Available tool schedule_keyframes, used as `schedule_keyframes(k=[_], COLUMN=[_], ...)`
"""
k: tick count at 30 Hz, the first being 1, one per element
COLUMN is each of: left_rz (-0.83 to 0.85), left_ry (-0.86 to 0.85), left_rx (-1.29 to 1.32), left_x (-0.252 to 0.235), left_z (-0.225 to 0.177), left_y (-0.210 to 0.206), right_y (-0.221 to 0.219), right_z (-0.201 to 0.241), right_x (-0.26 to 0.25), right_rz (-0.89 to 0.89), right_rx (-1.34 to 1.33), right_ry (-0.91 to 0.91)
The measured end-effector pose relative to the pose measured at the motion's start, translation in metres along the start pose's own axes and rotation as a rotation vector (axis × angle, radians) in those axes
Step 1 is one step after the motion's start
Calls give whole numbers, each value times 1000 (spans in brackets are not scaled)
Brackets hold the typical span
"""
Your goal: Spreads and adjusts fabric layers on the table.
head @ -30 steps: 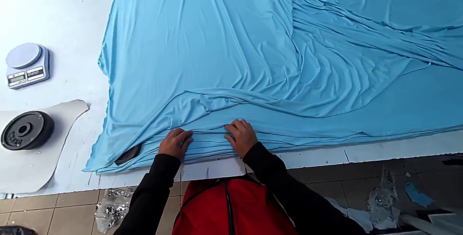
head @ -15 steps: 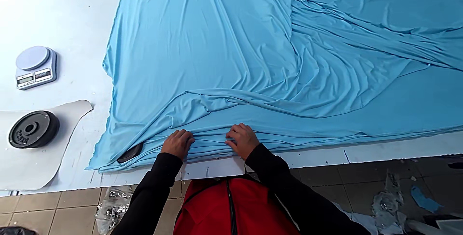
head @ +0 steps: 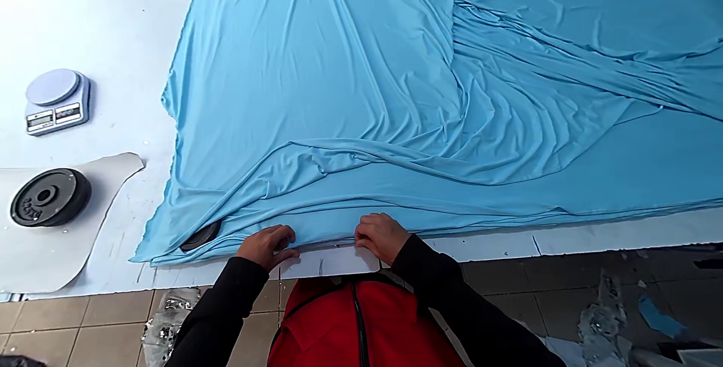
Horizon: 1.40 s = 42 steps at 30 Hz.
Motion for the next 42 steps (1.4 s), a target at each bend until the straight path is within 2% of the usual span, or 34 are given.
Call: schedule_keyframes(k=[2, 4, 6, 8, 11, 14, 19, 23, 26, 30, 33, 36, 39, 42], left_rz=[22, -126, -324, -362, -232, -127, -238, -251, -206, -380, -411, -375, -348, -370], left_ry=[-1, -19, 26, 107, 166, 154, 48, -41, -27, -31, -70, -88, -30, 43], left_rx=[67, 164, 166, 110, -6, -77, 1, -102, -150, -184, -152, -139, -185, -181], left_x=[11, 20, 16, -3, -37, -46, -21, -13, -14, -1, 1, -13, -38, -51], left_z=[1, 5, 12, 21, 37, 36, 26, 28, 35, 32, 36, 13, -21, -38], left_y=[12, 32, 52, 62, 53, 51, 59, 49, 43, 56, 56, 42, 27, 26], right_y=[7, 21, 37, 45, 44, 43, 48, 36, 25, 20, 22, 30, 40, 46], right_z=[-3, -9, -17, -28, -39, -40, -26, -22, -27, -30, -27, -15, -4, -1], right_x=[5, 9, 5, -7, -28, -32, -5, 9, 9, 11, 13, 16, 18, 20], right_rz=[-5, -218, -450, -547, -386, -301, -377, -476, -464, -473, -540, -629, -703, -712], right_rx=[-94, -154, -96, 4, 145, 193, -50, 41, 96, 174, 164, 147, 157, 192], right_ry=[-26, -36, -91, -189, -306, -311, -220, -52, 22, 67, 76, 115, 130, 145])
Point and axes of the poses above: each hand's wrist, its own x-axis away from the middle knuckle, its own y-axis out of the back of the hand, z = x × y, the point moved 4 cm from there along -x, towards the middle knuckle, and after that the axes turned 2 degrees about y, right-handed, at the moved point
